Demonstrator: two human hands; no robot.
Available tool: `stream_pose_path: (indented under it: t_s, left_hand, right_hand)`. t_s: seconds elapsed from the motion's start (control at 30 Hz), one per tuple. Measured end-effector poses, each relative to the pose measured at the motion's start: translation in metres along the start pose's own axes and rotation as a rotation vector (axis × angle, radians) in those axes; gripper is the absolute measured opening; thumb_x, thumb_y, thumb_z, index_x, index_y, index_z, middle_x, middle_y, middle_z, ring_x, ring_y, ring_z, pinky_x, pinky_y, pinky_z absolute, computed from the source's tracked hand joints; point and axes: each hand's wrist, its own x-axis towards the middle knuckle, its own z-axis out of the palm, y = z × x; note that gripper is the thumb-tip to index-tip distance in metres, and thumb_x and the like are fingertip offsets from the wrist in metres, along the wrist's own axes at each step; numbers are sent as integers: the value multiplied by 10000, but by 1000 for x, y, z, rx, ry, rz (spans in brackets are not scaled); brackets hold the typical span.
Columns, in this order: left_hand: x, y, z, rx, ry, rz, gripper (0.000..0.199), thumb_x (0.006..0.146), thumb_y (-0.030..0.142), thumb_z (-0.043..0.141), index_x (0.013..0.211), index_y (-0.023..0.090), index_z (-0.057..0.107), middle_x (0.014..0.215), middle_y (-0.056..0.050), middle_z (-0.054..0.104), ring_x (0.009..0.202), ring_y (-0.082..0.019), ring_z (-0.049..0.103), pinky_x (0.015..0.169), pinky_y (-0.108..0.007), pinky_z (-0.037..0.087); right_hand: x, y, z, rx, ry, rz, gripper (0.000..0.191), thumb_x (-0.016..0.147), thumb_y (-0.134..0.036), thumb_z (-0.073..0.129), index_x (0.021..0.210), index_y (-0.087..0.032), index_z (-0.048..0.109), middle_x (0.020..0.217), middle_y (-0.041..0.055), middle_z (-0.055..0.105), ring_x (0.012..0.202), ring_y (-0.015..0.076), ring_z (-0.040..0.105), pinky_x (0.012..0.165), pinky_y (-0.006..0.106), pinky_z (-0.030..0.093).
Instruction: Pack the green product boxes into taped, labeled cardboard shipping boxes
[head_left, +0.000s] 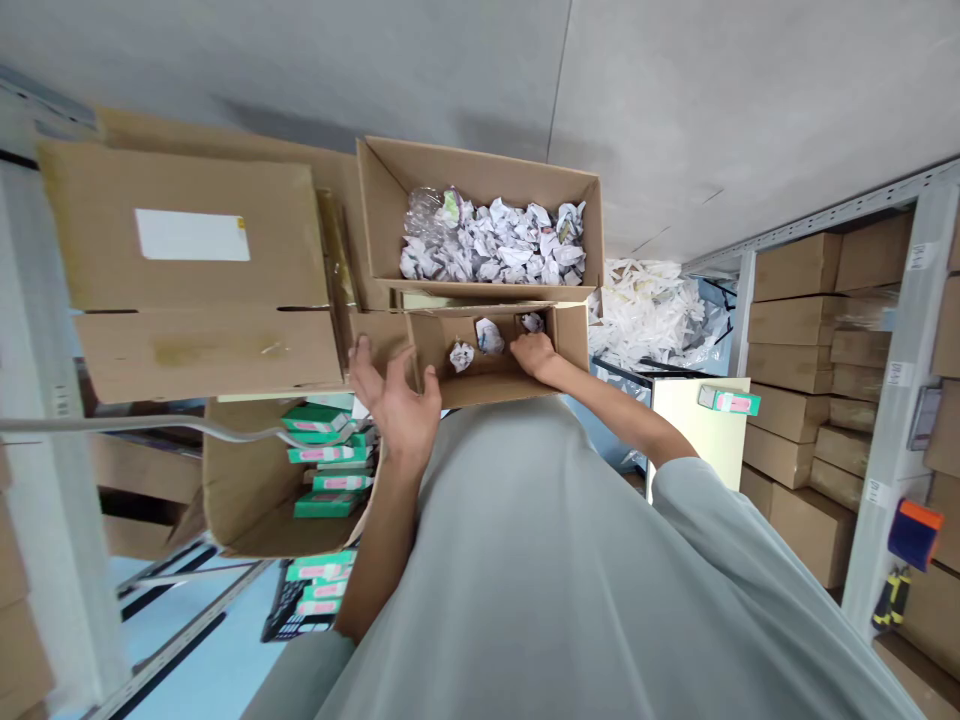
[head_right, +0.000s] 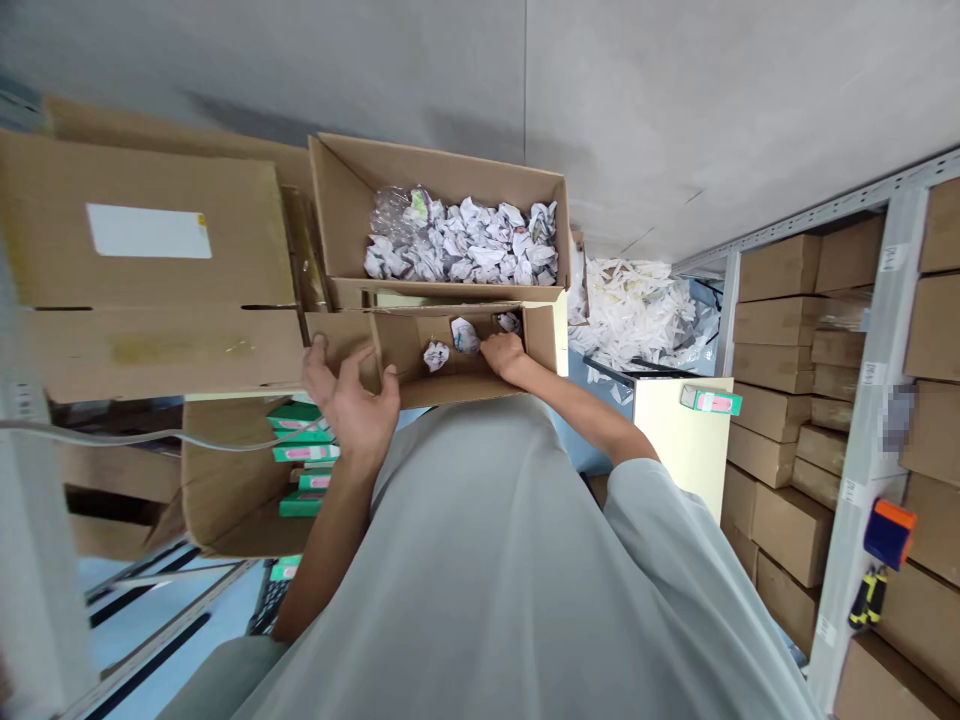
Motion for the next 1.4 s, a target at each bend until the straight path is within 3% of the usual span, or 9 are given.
stream_pose_path:
  t_s: [0.1,0.17,0.23,0.4,0.57,0.7,0.87,1.13,1.4]
  left_hand:
    - [2,-2,-3,-30,-12,-16,455,1030,288,696,1482,253,663,1877,-225,326,1790,-453,294,1422,-785,300]
    - [6,-3,-5,-58,1,-26,442,1058,329,682,1487,224,648,1870,-245,327,1786,-458,297,1428,-773,295]
    - [10,-1,-6,-70,28,-30,448,1088,383,669,1491,189,636,1852,-267,347,1777,-468,313,1426,-772,303]
    - [19,10,-5,-75,52,-38,547,1092,479,685,1532,166,601,1803,-282,430,1748,-462,384,1427,-737,341]
    - [23,17,-8,-105,61,-53,724,1079,485,697,1652,122,446,1786,-307,407,1751,-438,363,1457,-702,308]
    - [24,10,-10,-132,89,-61,472,1052,369,699,1463,154,610,1715,-263,463,1704,-437,406,1443,-704,325]
    - [20,-7,-14,-144,48,-154,243,931,200,709,1172,172,723,1446,-214,640,1531,-402,562,1386,-614,425]
    - [12,-30,-23,-75,-182,-126,322,948,191,666,1228,171,823,1329,-182,730,1322,-387,717,1279,-574,528]
    - [-4,10,-6,-165,-337,165,427,975,230,680,1379,189,813,1412,-181,702,1385,-388,700,1276,-533,534]
  right_hand:
    - [-46,19,-7,107,189,11,195,1057,-210,729,1214,-140,820,1288,256,865,1227,354,851,1039,420,655]
    - [-84,45,-8,373,333,-48,114,1093,-309,737,1102,-210,791,1102,116,893,1050,280,855,924,341,635]
    - [-116,73,-5,725,484,-40,247,1089,-469,750,1022,-232,743,947,38,857,833,209,806,773,277,604]
    - [-136,106,24,1230,1095,512,411,1159,-575,519,1138,-207,701,1167,124,865,734,141,752,654,227,573]
    - [-119,74,49,1155,850,458,297,1111,-485,644,1144,-209,750,1158,87,870,838,162,791,787,251,633]
    - [-119,48,52,863,794,453,312,1073,-543,748,1191,-255,764,1141,45,872,950,199,809,958,304,629]
    - [-118,37,59,711,830,516,210,1065,-416,736,1192,-250,759,1175,50,875,940,234,808,939,340,597]
    - [-139,3,89,644,904,640,217,1065,-325,611,1143,-205,774,1121,119,880,973,285,812,900,358,560]
    - [-209,-32,156,702,1060,900,239,1053,-375,605,1119,-209,763,1052,119,872,887,275,791,839,348,559]
